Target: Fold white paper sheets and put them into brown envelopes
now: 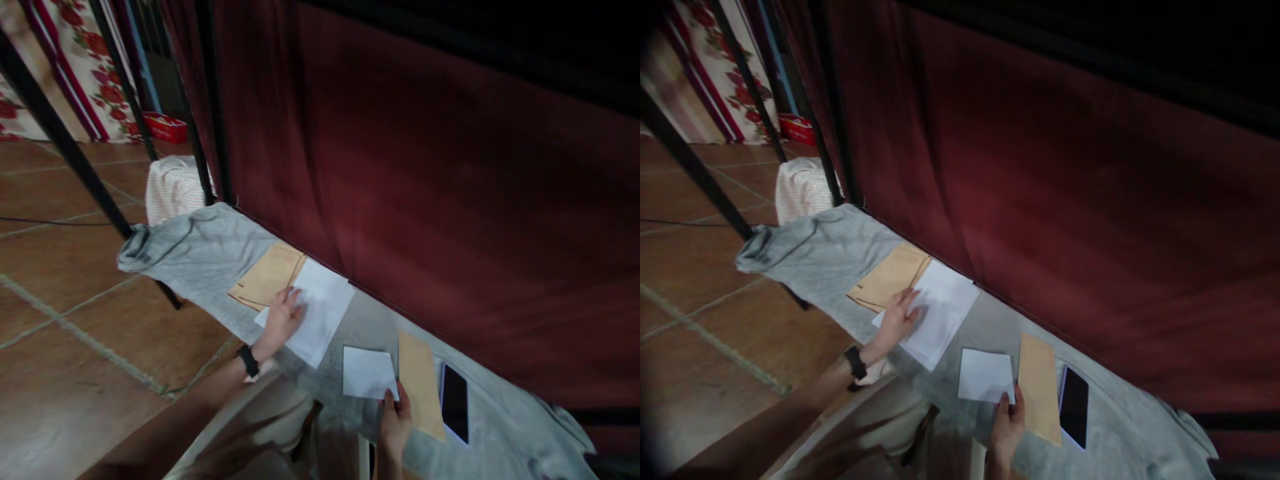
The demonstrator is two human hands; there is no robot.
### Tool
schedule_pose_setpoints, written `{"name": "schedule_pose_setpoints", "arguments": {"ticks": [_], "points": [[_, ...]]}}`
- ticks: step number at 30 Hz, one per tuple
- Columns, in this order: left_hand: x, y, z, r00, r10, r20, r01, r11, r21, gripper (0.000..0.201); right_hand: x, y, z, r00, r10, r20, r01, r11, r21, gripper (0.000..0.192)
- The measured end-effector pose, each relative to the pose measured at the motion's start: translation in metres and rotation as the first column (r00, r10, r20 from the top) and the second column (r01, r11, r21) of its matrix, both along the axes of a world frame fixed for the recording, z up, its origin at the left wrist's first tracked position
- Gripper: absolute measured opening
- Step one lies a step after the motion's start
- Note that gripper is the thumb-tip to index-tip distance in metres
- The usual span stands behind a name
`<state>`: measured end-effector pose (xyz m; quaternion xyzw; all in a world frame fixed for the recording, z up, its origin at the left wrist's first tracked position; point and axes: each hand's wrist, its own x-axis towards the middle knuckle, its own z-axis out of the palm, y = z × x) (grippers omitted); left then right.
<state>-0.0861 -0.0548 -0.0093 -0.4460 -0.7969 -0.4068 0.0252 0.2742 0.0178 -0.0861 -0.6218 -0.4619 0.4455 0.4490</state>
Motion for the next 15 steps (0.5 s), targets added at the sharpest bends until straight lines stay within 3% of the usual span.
{"name": "schedule_pose_setpoints", "arguments": {"ticks": [3, 5, 9, 15], "points": [[-0.069, -0.035, 0.006, 0.944, 0.315, -0.100, -0.328, 0.929, -0.171, 0.051, -0.002, 0.000, -0.002, 0.998, -0.006, 0.056, 0.004, 0.999, 0.036, 0.081], [-0.097, -0.056, 0.005, 0.910, 0.404, -0.091, -0.413, 0.868, -0.276, 0.058, -0.003, 0.003, -0.005, 0.997, -0.012, 0.072, 0.008, 0.998, 0.056, 0.080], [-0.112, -0.070, -0.005, 0.929, 0.364, 0.062, -0.317, 0.873, -0.370, 0.060, -0.004, 0.010, -0.010, 0.991, -0.029, 0.133, 0.018, 0.996, 0.088, 0.082], [-0.104, -0.063, 0.000, 0.866, 0.400, 0.300, -0.324, 0.906, -0.273, 0.047, -0.001, 0.013, -0.016, 0.974, -0.041, 0.224, 0.010, 0.991, 0.136, 0.078]]}}
